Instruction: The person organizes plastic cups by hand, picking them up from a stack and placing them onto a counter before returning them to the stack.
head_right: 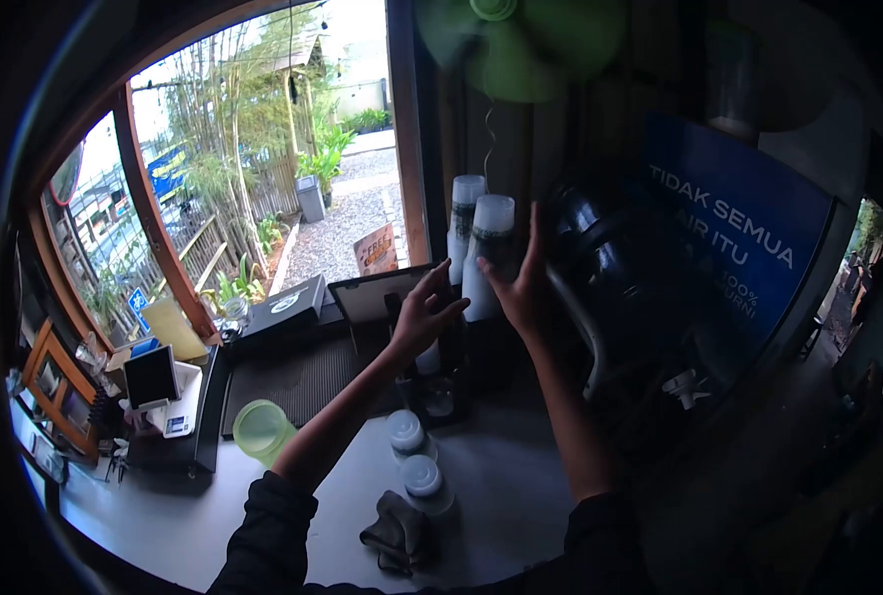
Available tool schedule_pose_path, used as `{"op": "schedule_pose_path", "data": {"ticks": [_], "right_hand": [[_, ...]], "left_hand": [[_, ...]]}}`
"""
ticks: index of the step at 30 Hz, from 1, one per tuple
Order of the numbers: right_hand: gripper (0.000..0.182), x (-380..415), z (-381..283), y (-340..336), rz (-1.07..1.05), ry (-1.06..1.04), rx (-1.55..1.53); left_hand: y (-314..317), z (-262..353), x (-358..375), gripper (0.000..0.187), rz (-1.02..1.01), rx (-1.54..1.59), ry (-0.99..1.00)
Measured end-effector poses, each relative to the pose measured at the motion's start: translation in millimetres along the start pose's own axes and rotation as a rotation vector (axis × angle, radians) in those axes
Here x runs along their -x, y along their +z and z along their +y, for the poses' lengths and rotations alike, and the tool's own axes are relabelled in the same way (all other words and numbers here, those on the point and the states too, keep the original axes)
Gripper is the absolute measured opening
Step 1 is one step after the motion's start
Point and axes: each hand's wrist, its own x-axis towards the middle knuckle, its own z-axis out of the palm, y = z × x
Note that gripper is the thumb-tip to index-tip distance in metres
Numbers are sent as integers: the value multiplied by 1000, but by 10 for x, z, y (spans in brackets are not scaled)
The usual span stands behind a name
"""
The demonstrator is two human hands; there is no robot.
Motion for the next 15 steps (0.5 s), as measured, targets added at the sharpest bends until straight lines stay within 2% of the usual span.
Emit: {"op": "schedule_pose_path", "data": {"ticks": [3, 5, 7, 9, 11, 13, 15], "right_hand": [[94, 400, -635, -160, 5, 229, -91], [82, 673, -963, -181, -25, 260, -166], [74, 968, -1211, -195, -90, 284, -223], [66, 1275, -1416, -274, -331, 319, -264], [66, 1545, -1595, -335, -649, 322, -326], [72, 1854, -1788, -362, -844, 445, -224], [83, 2195, -1812, -323, -887, 467, -108]], "left_hand": [[-400, 398, 498, 67, -37, 193, -138], [-745, 586, 883, 62, -96, 276, -204], [-1001, 608, 1356, 57, -58, 352, -275], [-1206, 526, 1898, 55, -28, 309, -316], [-1281, 327, 2419, 52, -52, 351, -417], [-1230, 248, 2804, 51, -181, 331, -466], [-1051, 183, 3009, 57, -260, 201, -399]]}}
